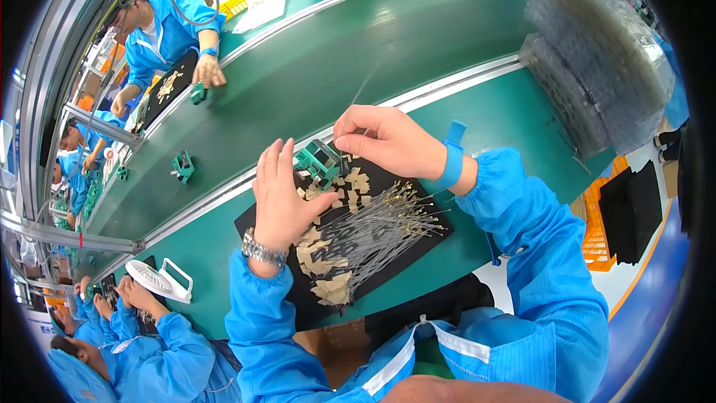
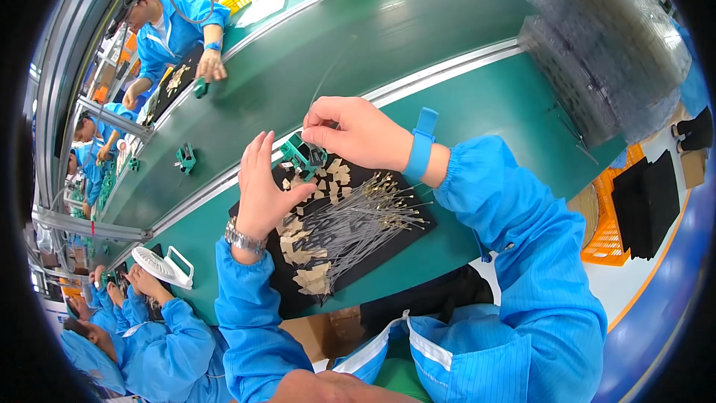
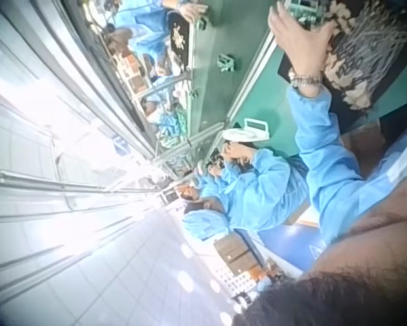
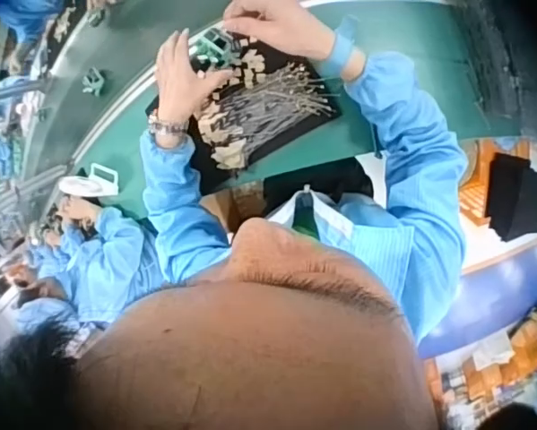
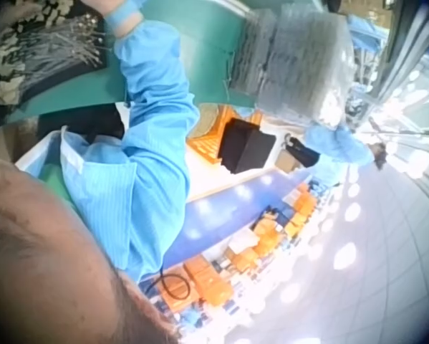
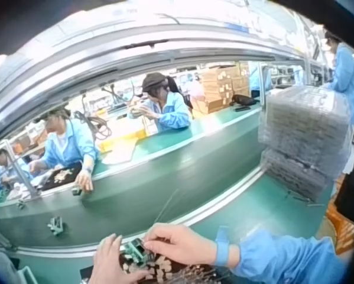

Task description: The person assembles electronic components by hand, placing small wired parts into green plastic housings on an assembly line.

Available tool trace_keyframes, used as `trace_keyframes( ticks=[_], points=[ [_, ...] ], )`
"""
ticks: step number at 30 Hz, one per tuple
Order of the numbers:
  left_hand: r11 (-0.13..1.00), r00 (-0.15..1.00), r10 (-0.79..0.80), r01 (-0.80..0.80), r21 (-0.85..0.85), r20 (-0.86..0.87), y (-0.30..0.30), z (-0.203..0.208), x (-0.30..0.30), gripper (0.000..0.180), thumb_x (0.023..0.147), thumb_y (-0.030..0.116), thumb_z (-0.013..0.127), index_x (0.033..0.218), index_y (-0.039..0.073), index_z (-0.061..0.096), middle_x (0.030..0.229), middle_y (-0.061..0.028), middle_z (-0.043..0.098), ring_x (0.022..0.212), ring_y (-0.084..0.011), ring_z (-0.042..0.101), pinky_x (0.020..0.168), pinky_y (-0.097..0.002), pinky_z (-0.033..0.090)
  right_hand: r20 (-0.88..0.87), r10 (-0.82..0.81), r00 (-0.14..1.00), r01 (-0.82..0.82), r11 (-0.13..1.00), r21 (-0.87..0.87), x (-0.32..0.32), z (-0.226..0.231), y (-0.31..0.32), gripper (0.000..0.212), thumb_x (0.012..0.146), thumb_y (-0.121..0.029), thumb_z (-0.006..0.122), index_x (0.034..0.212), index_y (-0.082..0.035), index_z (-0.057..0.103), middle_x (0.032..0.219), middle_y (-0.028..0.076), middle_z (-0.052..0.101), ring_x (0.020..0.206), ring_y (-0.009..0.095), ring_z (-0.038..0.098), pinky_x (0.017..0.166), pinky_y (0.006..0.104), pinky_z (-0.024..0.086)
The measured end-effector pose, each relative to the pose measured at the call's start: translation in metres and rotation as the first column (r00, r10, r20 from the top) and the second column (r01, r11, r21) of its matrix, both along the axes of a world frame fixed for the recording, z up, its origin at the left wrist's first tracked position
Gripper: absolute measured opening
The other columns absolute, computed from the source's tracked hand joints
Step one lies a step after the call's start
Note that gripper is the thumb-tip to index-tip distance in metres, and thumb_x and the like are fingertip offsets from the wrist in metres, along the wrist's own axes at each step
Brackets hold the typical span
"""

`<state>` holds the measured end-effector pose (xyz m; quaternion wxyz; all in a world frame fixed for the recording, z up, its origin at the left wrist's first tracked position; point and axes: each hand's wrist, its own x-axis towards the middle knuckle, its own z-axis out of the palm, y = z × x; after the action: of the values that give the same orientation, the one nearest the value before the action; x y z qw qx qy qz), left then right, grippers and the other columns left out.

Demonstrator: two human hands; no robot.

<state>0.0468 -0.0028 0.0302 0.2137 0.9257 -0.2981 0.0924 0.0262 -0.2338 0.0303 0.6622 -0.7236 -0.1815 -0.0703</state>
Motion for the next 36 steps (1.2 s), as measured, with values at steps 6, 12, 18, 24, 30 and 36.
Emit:
trace_keyframes(
  ticks=[6, 12, 18, 24, 30, 36],
  points=[
    [0.997, 0.992, 0.053, -0.045, 0.066, -0.116, 0.002, -0.021, 0.015, 0.087, 0.067, 0.031, 0.084, 0.138, -0.002, 0.046, 0.134, -0.0218, 0.053, 0.126, -0.0342, 0.050, 0.106, -0.0429, 0.037, -0.040, -0.046, 0.998, 0.036, 0.975, -0.220, 0.002, 0.003, -0.003, 0.016, 0.095, -0.016, 0.063, 0.095, 0.000, 0.062, 0.080, 0.004, 0.062, 0.074, 0.011, 0.054, 0.068, 0.0276, 0.047],
    [0.979, 0.972, -0.098, 0.056, -0.194, -0.213, 0.001, -0.008, 0.012, 0.078, 0.071, 0.025, 0.081, 0.135, -0.005, 0.048, 0.121, -0.0181, 0.058, 0.107, -0.0288, 0.060, 0.093, -0.0355, 0.047, -0.099, -0.015, 0.995, -0.004, 0.982, -0.188, -0.003, 0.006, 0.000, 0.013, 0.093, -0.013, 0.064, 0.095, 0.001, 0.062, 0.080, 0.006, 0.063, 0.074, 0.012, 0.057, 0.068, 0.0289, 0.048],
    [0.884, 0.797, -0.312, 0.044, -0.465, -0.518, 0.002, -0.012, 0.005, 0.080, 0.074, 0.022, 0.082, 0.139, -0.004, 0.043, 0.120, -0.0106, 0.058, 0.101, -0.0170, 0.060, 0.083, -0.0306, 0.049, -0.005, 0.008, 1.000, -0.009, 0.970, -0.241, -0.018, 0.017, 0.004, 0.009, 0.092, -0.009, 0.062, 0.094, 0.000, 0.062, 0.083, 0.008, 0.064, 0.073, 0.014, 0.058, 0.066, 0.0296, 0.049],
    [0.732, 0.579, -0.504, -0.107, -0.673, -0.641, 0.000, -0.017, -0.002, 0.068, 0.089, 0.017, 0.073, 0.144, -0.004, 0.039, 0.115, -0.0047, 0.059, 0.100, -0.0097, 0.056, 0.085, -0.0255, 0.047, 0.207, 0.040, 0.978, 0.033, 0.940, -0.340, -0.022, 0.019, 0.005, 0.009, 0.091, -0.013, 0.064, 0.094, -0.004, 0.062, 0.083, 0.009, 0.060, 0.072, 0.021, 0.057, 0.064, 0.0330, 0.047],
    [0.802, 0.609, -0.461, -0.024, -0.596, -0.646, 0.002, -0.010, 0.000, 0.064, 0.094, 0.027, 0.068, 0.142, -0.005, 0.042, 0.105, -0.0005, 0.054, 0.095, -0.0082, 0.052, 0.087, -0.0242, 0.044, 0.096, 0.084, 0.992, -0.051, 0.951, -0.305, -0.022, 0.022, 0.003, 0.011, 0.092, -0.013, 0.063, 0.093, -0.002, 0.062, 0.085, 0.010, 0.058, 0.075, 0.024, 0.057, 0.066, 0.0341, 0.047],
    [0.794, 0.640, -0.492, 0.051, -0.606, -0.590, -0.002, -0.009, -0.003, 0.061, 0.098, 0.031, 0.061, 0.142, -0.006, 0.041, 0.111, -0.0027, 0.056, 0.097, -0.0094, 0.053, 0.088, -0.0257, 0.044, 0.029, 0.101, 0.995, -0.086, 0.941, -0.327, -0.021, 0.021, 0.002, 0.015, 0.094, -0.015, 0.061, 0.098, -0.002, 0.064, 0.089, 0.011, 0.059, 0.076, 0.024, 0.058, 0.068, 0.0343, 0.048]
  ],
)
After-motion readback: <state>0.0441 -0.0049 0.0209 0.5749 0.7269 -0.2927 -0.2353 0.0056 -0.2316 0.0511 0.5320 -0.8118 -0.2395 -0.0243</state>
